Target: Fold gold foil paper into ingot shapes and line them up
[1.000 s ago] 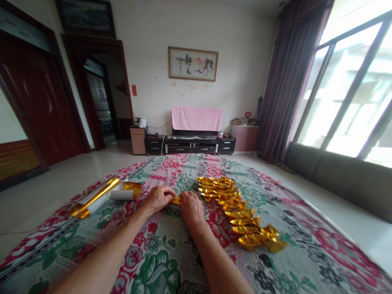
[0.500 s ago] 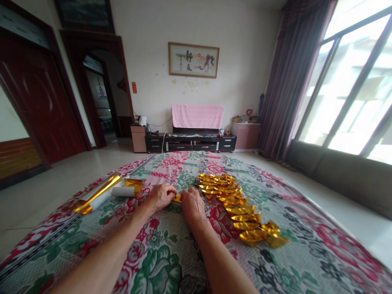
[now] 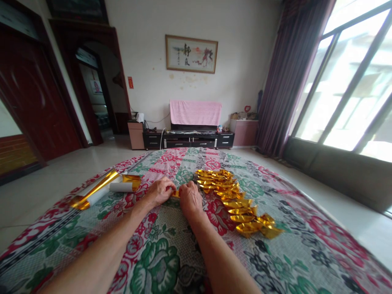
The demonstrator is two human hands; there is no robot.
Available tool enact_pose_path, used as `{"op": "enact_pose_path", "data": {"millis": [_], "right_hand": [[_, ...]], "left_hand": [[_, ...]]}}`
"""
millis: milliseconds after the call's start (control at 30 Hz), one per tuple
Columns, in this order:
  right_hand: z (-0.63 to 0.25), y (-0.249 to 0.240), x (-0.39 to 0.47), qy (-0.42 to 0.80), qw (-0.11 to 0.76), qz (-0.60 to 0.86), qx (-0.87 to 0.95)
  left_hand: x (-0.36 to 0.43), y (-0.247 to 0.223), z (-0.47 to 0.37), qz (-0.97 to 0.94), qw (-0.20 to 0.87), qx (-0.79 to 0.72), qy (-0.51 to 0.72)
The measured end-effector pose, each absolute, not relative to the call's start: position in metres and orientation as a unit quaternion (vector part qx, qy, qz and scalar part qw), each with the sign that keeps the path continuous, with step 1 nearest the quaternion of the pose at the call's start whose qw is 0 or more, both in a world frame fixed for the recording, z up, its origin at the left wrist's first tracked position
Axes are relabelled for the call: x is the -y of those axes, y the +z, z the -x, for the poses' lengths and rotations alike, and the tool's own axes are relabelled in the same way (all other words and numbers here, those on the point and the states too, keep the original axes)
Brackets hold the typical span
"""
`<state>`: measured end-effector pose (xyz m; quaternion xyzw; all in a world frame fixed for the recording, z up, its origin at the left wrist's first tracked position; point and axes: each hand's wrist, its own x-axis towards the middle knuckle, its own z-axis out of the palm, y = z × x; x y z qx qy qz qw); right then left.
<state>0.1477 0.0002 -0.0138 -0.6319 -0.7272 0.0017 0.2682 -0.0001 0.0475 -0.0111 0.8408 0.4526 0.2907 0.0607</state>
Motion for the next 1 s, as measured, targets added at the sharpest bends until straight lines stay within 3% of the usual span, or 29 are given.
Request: {"op": "enact_pose_path", "data": {"millis": [1000], "right_hand": [[-0.142, -0.017, 0.001, -0.006, 0.33, 0.621, 0.711]], "left_hand": [[-0.054, -0.011, 0.023, -0.884, 0.068, -0.402, 0.228]]}}
